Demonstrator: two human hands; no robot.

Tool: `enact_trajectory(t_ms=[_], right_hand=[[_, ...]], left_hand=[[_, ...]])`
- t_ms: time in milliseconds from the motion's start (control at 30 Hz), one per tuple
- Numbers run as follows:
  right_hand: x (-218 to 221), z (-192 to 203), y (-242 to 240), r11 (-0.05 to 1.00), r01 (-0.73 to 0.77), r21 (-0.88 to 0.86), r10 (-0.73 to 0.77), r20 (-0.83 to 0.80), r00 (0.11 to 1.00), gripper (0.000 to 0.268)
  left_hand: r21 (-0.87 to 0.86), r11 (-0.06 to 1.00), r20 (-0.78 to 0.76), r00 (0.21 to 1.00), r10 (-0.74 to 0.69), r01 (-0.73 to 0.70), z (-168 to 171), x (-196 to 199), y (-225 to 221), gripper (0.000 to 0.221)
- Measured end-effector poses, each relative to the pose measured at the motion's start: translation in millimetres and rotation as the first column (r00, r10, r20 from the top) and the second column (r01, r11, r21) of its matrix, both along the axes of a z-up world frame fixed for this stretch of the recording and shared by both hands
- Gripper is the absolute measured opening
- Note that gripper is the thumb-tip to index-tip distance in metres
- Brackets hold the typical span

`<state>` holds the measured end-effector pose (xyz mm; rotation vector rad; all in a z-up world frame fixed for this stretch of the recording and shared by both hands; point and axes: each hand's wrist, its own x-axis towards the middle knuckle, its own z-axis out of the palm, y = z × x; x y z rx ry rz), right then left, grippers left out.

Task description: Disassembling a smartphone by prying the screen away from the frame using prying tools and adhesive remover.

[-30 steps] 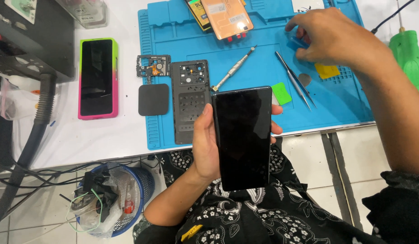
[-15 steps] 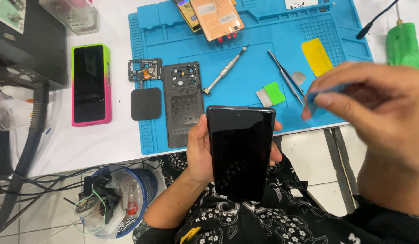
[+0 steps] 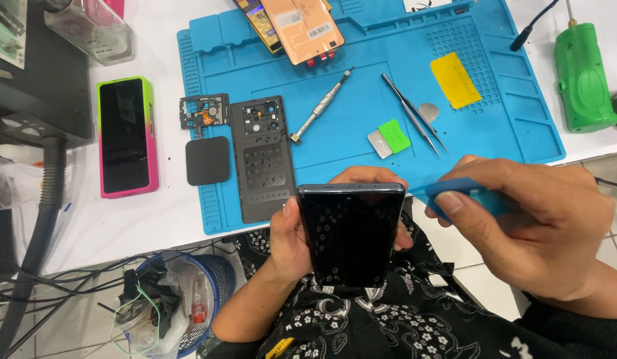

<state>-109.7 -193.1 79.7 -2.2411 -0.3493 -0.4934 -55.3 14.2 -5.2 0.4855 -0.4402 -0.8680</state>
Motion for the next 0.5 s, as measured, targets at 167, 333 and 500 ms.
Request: enact_trajectory(t_ms=[167, 333, 500], right_hand=[[0.8, -1.1, 0.2, 1.000, -0.003, -0.023, 0.003, 0.008, 1.000, 0.015], [0.6, -2.1, -0.5, 0.999, 0.004, -0.039, -0.004, 0.005, 1.000, 0.016], [1.1, -3.2, -1.6, 0.981, -0.011, 0.191, 0.062, -0.264, 0.962, 0.014]], left_hand=[[-0.008, 1.000, -0.013, 1.000, 0.010, -0.011, 0.5, -0.9, 0.0, 0.103], [-0.033, 0.999, -0.047, 0.999, 0.014, -0.016, -2.6, -0.6, -0.8, 0.100], [-0.058, 0.997, -0.065, 0.997, -0.047, 0.043, -6.6, 1.0, -0.5, 0.103]])
